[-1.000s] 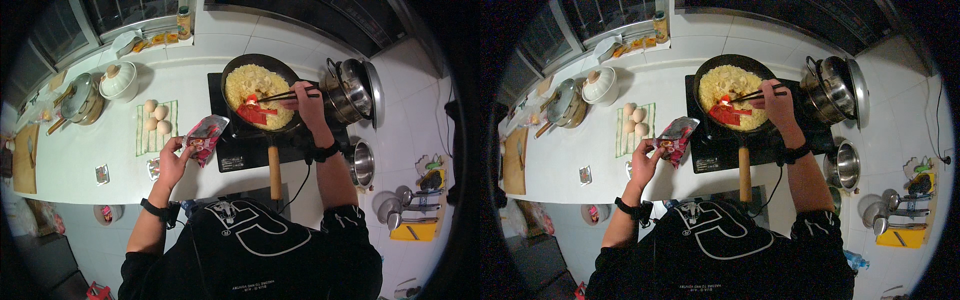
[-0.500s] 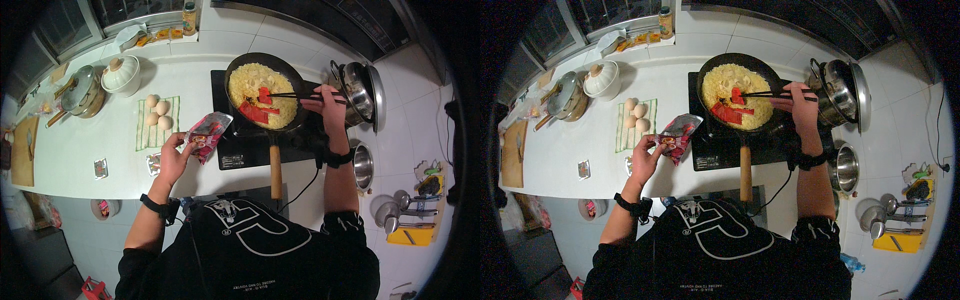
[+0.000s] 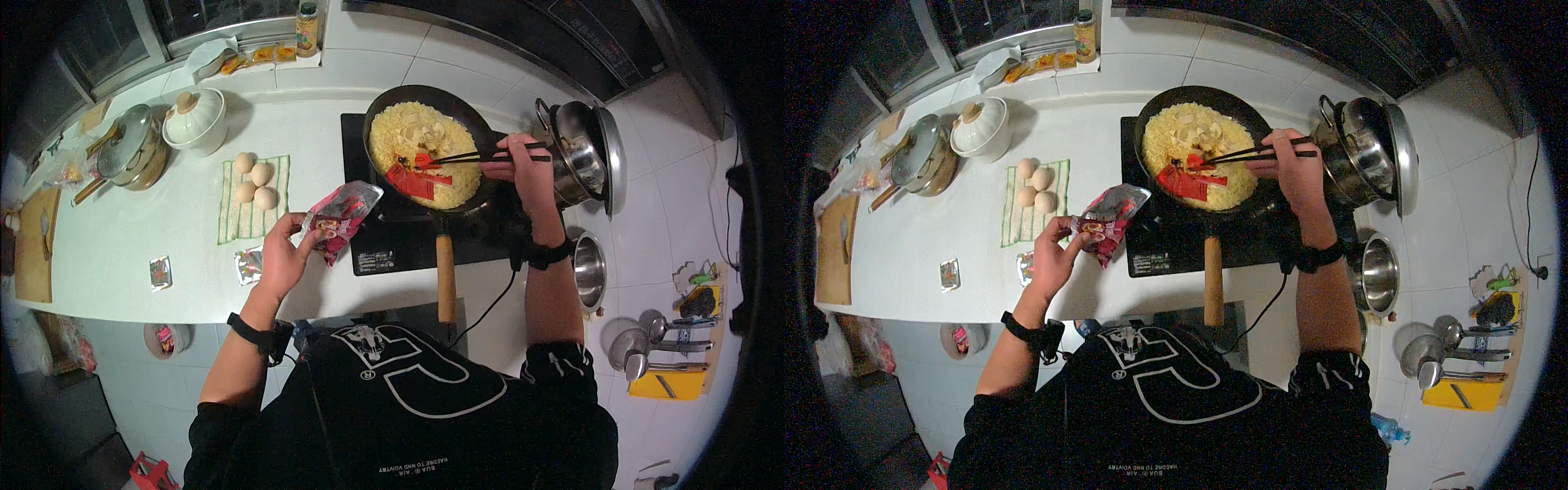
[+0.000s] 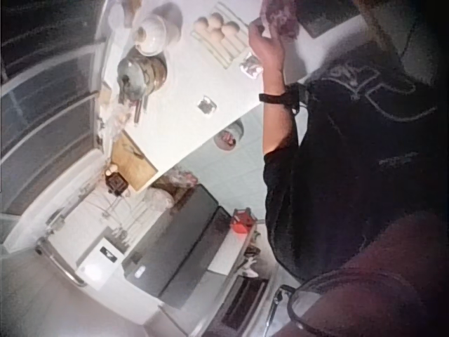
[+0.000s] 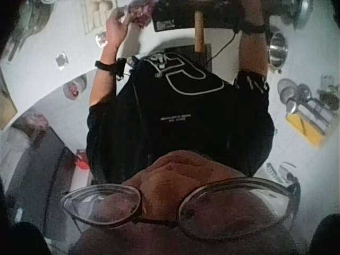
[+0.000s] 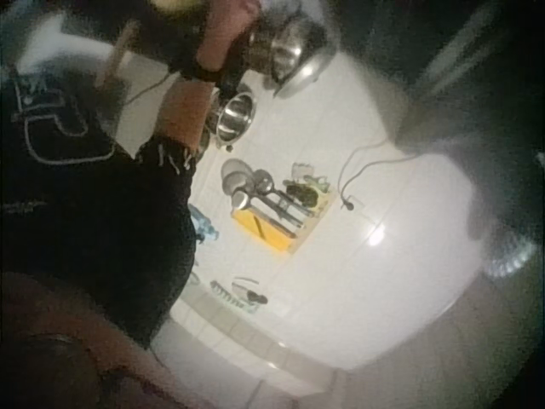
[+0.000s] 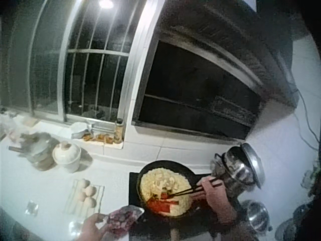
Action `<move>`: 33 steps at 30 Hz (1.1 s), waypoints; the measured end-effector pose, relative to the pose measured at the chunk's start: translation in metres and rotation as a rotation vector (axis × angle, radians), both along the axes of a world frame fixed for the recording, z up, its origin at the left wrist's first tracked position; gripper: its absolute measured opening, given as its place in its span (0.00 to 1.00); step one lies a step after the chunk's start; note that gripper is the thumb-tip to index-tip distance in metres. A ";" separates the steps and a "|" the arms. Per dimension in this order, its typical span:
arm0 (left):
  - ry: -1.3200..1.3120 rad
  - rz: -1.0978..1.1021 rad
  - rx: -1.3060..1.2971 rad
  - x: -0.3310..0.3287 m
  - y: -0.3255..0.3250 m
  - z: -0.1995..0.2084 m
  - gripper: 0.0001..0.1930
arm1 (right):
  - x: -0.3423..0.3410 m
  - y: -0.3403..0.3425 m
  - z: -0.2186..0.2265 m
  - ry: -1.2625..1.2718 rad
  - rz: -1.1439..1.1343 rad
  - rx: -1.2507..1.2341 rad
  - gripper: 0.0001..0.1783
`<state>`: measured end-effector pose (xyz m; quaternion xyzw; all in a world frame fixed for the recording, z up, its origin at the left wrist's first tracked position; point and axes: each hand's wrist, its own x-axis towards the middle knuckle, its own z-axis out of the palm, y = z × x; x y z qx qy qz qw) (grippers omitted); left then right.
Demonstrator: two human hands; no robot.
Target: The person cooks noodles in a frying pan on an induction cooktop. They stir the noodles with chopsticks, add seasoning from packets, and crack an egg into the pan.
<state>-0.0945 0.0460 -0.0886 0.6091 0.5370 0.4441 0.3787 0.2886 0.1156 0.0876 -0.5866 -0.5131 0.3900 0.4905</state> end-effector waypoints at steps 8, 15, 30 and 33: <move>-0.005 -0.017 -0.003 -0.005 -0.004 -0.002 0.14 | 0.011 -0.002 0.006 -0.070 0.013 -0.005 0.17; 0.022 -0.017 0.013 -0.004 -0.003 -0.001 0.15 | 0.018 -0.010 0.012 -0.015 -0.065 0.043 0.17; -0.020 -0.009 0.022 0.003 -0.002 0.002 0.14 | 0.035 -0.020 0.017 0.002 -0.086 0.078 0.18; -0.058 -0.026 0.038 0.006 -0.003 0.001 0.13 | 0.037 -0.022 0.013 0.027 -0.139 -0.011 0.18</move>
